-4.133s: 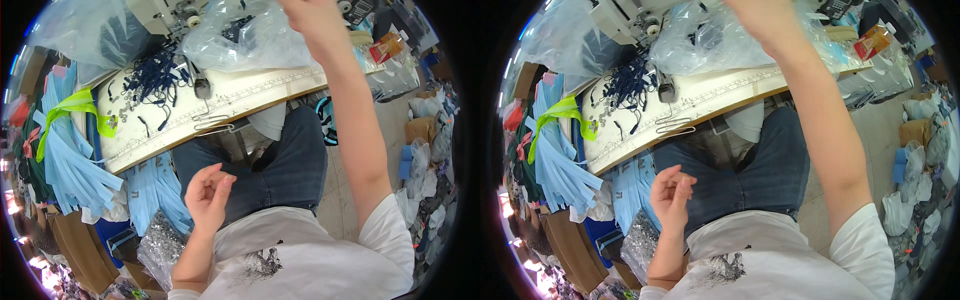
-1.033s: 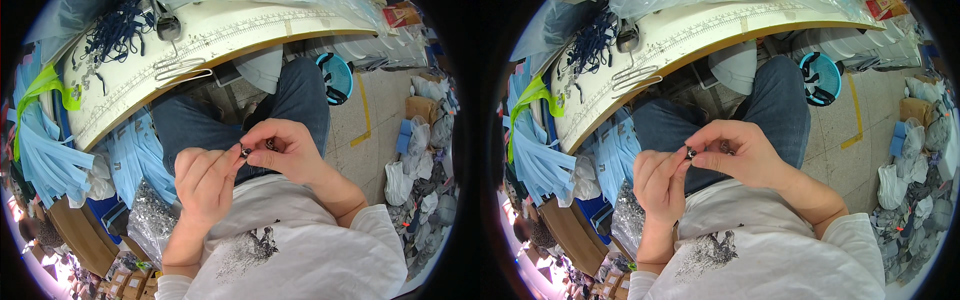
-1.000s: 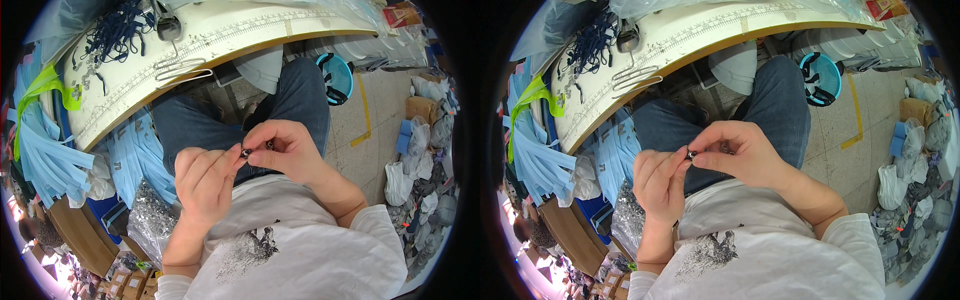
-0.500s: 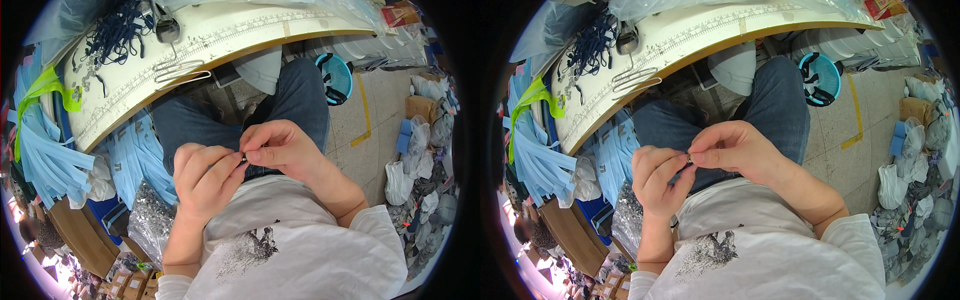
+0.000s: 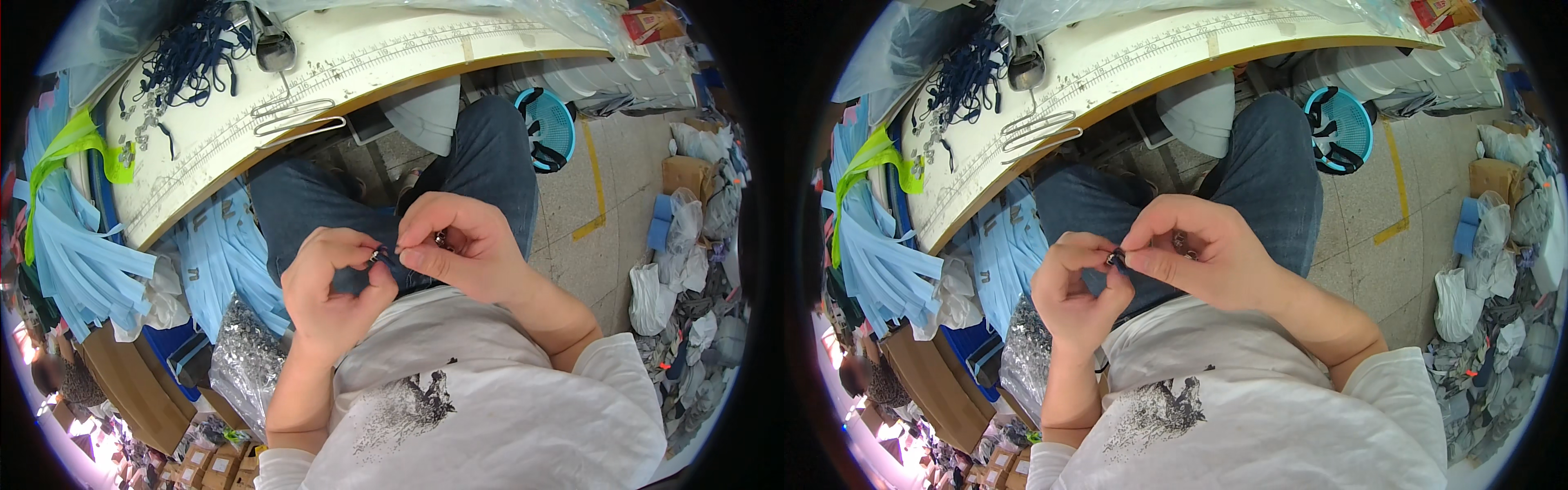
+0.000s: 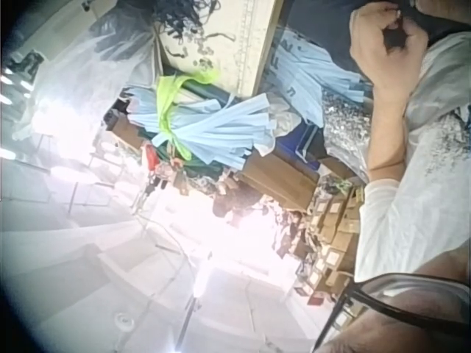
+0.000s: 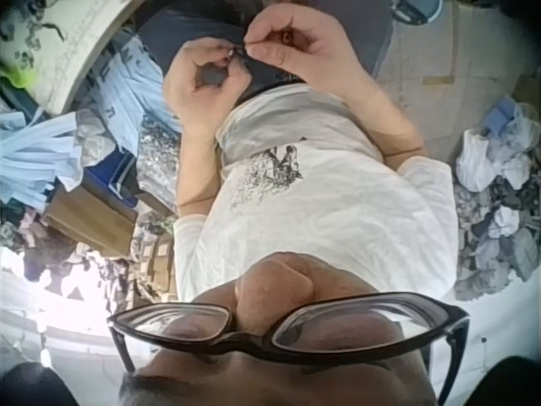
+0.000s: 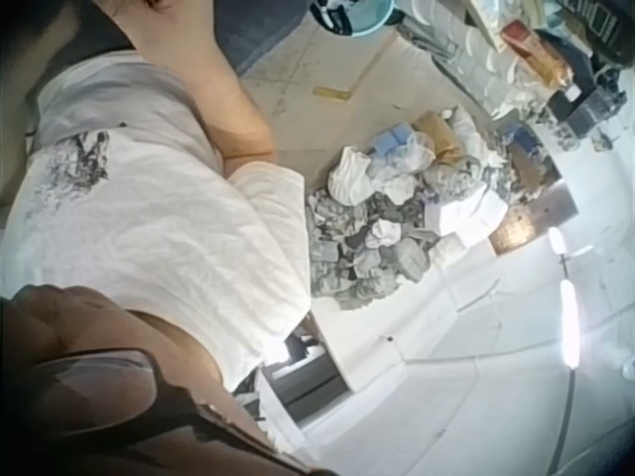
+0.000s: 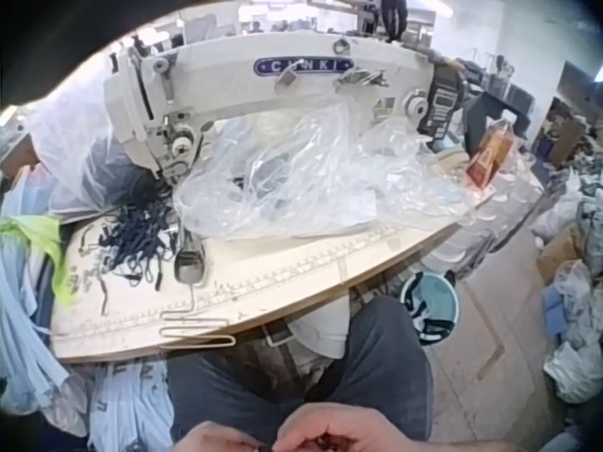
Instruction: Assembling small metal beads or rings onto blue fabric or leather straps for garment accessories.
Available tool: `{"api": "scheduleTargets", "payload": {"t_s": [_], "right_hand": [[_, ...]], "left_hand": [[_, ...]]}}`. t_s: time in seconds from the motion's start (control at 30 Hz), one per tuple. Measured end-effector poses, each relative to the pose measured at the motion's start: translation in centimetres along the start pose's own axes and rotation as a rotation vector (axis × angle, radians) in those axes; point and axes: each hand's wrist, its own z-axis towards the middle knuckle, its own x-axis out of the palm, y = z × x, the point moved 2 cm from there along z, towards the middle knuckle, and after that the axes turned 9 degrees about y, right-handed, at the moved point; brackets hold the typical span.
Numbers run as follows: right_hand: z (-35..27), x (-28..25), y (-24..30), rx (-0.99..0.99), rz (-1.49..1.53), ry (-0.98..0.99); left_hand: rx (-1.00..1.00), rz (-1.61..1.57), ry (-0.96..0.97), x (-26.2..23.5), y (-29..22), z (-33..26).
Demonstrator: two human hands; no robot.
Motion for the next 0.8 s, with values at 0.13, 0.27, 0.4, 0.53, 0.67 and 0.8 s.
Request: {"api": "scheduleTargets", "payload": {"t_s": [0.13,0.27,0.4,0.53,0.67,0.8], "right_hand": [[0.1,-0.2,0.6,0.002,-0.208,0.090],[0.2,0.2,1.1,0.104,-0.044,0.001],[0.6,-0.3,0.4,0.198,-0.010,0.007],[0.5,-0.6,-0.3,0.080,-0.100,0.091],[0.5,-0.3,0.6,0.026,-0.253,0.144],[0.8,-0.4,0.7,-0.016,-0.340,0.090]], "left_hand": [[-0.192,0.056,0.011,-0.4,-0.4,0.5],[-0.149,0.081,0.060,-0.5,-0.7,0.7],[-0.015,0.112,0.118,-0.5,-0.7,0.8],[-0.193,-0.027,0.037,0.0,-1.2,0.6],[-0.261,-0.044,0.082,-0.4,-0.5,0.5],[-0.250,-0.050,0.118,-0.6,-0.1,0.1]]}}
